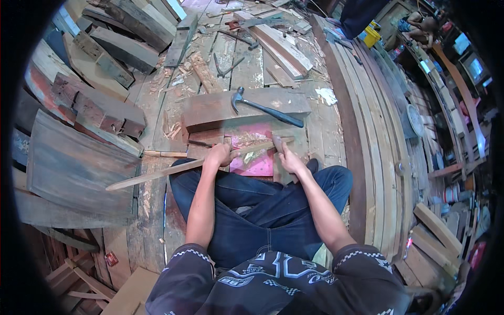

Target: Scraping and shaping a piece of wood using a manual metal scraper and a wooden block.

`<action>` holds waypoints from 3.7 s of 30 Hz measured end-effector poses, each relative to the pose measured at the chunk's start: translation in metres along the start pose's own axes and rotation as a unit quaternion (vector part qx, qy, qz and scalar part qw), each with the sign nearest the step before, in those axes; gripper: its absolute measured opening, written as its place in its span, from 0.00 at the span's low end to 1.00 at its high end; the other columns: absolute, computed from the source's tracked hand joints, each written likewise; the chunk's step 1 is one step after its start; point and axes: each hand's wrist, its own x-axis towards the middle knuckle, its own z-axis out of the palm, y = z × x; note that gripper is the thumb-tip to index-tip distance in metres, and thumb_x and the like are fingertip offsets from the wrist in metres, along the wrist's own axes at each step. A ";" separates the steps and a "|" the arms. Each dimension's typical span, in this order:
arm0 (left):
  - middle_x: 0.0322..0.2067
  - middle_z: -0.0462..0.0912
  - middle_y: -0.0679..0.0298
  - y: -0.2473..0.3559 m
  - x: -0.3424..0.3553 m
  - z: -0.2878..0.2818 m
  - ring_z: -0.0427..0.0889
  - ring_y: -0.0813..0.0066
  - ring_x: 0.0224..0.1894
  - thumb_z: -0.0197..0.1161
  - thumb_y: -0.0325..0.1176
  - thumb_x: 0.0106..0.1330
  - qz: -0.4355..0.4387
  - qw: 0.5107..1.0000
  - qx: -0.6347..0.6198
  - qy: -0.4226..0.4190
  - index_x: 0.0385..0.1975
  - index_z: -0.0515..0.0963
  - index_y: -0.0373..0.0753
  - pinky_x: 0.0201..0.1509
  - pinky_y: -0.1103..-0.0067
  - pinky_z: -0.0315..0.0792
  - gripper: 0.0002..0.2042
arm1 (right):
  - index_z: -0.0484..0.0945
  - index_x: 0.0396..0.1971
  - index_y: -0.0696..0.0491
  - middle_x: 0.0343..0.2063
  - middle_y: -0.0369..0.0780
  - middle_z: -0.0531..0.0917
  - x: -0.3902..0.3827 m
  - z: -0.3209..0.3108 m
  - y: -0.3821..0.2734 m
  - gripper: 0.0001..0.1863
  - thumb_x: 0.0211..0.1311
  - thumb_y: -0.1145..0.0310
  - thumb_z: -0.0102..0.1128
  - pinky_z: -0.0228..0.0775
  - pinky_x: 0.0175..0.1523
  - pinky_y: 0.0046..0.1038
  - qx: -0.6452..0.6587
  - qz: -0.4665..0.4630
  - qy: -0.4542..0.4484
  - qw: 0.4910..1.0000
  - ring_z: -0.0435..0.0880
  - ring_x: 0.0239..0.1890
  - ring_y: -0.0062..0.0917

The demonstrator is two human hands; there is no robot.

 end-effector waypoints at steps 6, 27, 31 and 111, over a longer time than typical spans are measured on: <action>0.34 0.82 0.44 0.003 -0.022 -0.012 0.80 0.44 0.41 0.52 0.53 0.67 -0.011 0.998 0.034 -0.055 0.41 0.78 0.33 0.46 0.58 0.73 0.24 | 0.50 0.68 0.51 0.41 0.59 0.80 -0.018 0.005 -0.042 0.32 0.66 0.61 0.45 0.73 0.51 0.43 0.086 -0.086 -0.084 0.989 0.81 0.44 0.52; 0.36 0.81 0.42 0.011 -0.009 -0.021 0.80 0.44 0.41 0.49 0.53 0.68 0.028 0.998 0.025 -0.054 0.42 0.77 0.33 0.45 0.58 0.73 0.25 | 0.51 0.68 0.55 0.50 0.59 0.75 -0.008 0.011 -0.028 0.33 0.66 0.62 0.47 0.66 0.61 0.39 0.033 -0.173 -0.038 0.984 0.74 0.55 0.50; 0.34 0.80 0.40 0.006 -0.006 -0.015 0.80 0.43 0.40 0.49 0.53 0.68 0.020 0.999 0.040 -0.031 0.37 0.78 0.32 0.45 0.57 0.73 0.25 | 0.54 0.66 0.56 0.49 0.58 0.76 0.023 -0.021 0.008 0.32 0.64 0.61 0.47 0.71 0.55 0.42 -0.015 0.032 -0.003 0.999 0.77 0.50 0.51; 0.38 0.82 0.57 0.003 0.036 0.013 0.78 0.64 0.29 0.44 0.59 0.69 0.023 0.987 -0.010 -0.160 0.53 0.75 0.44 0.34 0.70 0.74 0.27 | 0.54 0.67 0.44 0.38 0.51 0.82 0.039 -0.022 0.046 0.30 0.65 0.61 0.46 0.75 0.32 0.37 0.001 -0.069 -0.065 0.996 0.83 0.27 0.36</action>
